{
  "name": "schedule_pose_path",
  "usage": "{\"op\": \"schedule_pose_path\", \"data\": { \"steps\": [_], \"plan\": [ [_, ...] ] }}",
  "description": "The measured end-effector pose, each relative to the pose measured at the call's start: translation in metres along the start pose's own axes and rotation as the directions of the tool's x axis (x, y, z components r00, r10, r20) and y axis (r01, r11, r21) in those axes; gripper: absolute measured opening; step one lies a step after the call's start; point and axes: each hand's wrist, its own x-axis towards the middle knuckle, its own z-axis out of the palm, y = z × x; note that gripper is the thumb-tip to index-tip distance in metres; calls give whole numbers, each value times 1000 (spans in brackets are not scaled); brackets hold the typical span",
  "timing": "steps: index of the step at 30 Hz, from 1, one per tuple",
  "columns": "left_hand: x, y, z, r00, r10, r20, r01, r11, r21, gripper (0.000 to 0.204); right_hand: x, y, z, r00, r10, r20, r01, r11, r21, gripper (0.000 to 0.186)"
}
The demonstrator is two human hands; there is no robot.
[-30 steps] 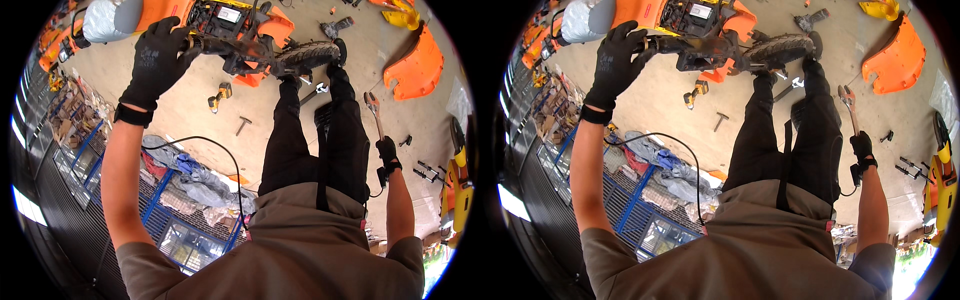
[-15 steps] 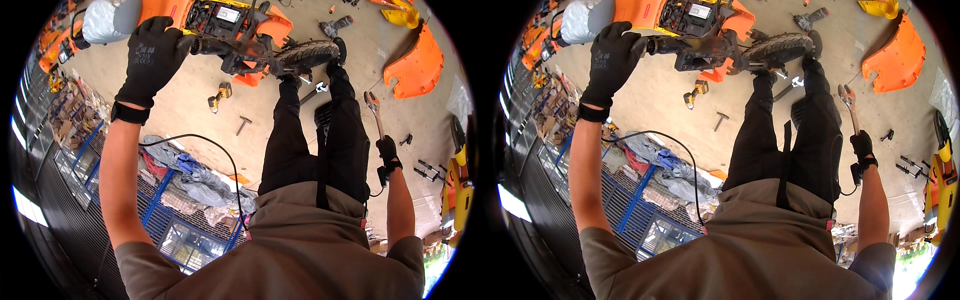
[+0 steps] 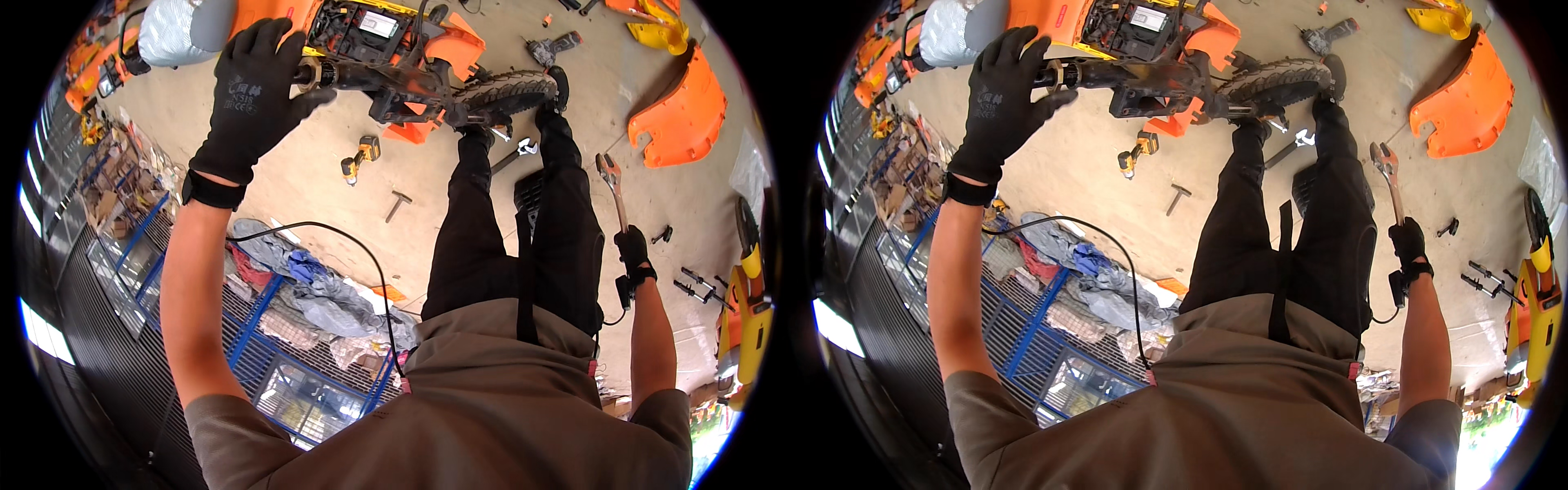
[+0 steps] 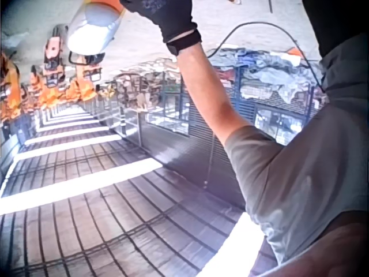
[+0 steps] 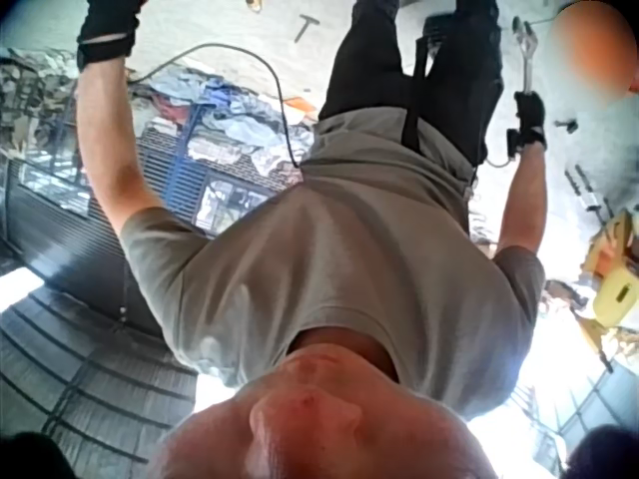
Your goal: The person uses an adjustable wrench to loosen and remove parts from the steering column and front wheel assembly of a scooter, then handles and shows the removed metal components.
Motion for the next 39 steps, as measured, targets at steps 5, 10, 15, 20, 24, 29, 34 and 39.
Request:
{"op": "schedule_pose_path", "data": {
  "steps": [5, 10, 15, 20, 24, 29, 34, 39],
  "plan": [
    [-5, 0, 0, 993, 113, -39, -115, 991, -62, 56, 16, 26, -1, 998, -64, 22, 65, 998, -21, 14],
    [6, 0, -4, 998, -25, 52, 31, 992, -120, 51, 19, 27, 2, 999, -53, -2, 53, 998, -27, 14],
    [-5, 1, -4, 993, 26, -117, -28, 1000, -12, 47, 25, 26, -5, 998, 44, 43, -42, 998, -40, 12],
    [-6, -6, 10, 988, 54, -147, -66, 994, -82, 37, 20, 13, -11, 998, 50, 22, -49, 997, -60, 13],
    [-3, -8, 1, 999, -24, -48, 18, 992, -122, 30, 18, 7, -15, 999, 32, 39, -29, 997, -78, 12],
    [-11, -9, 6, 963, 28, -269, -83, 977, -197, 36, 15, -3, -13, 1000, 10, -3, -11, 994, -111, 10],
    [-13, -11, 14, 988, 49, -144, -63, 993, -100, 38, 12, -10, -11, 999, 25, 27, -21, 993, -112, 12],
    [-8, -9, -3, 998, -58, 22, 61, 980, -187, 53, 20, 5, -8, 998, -21, 64, 25, 998, -63, 14]
  ]
}}
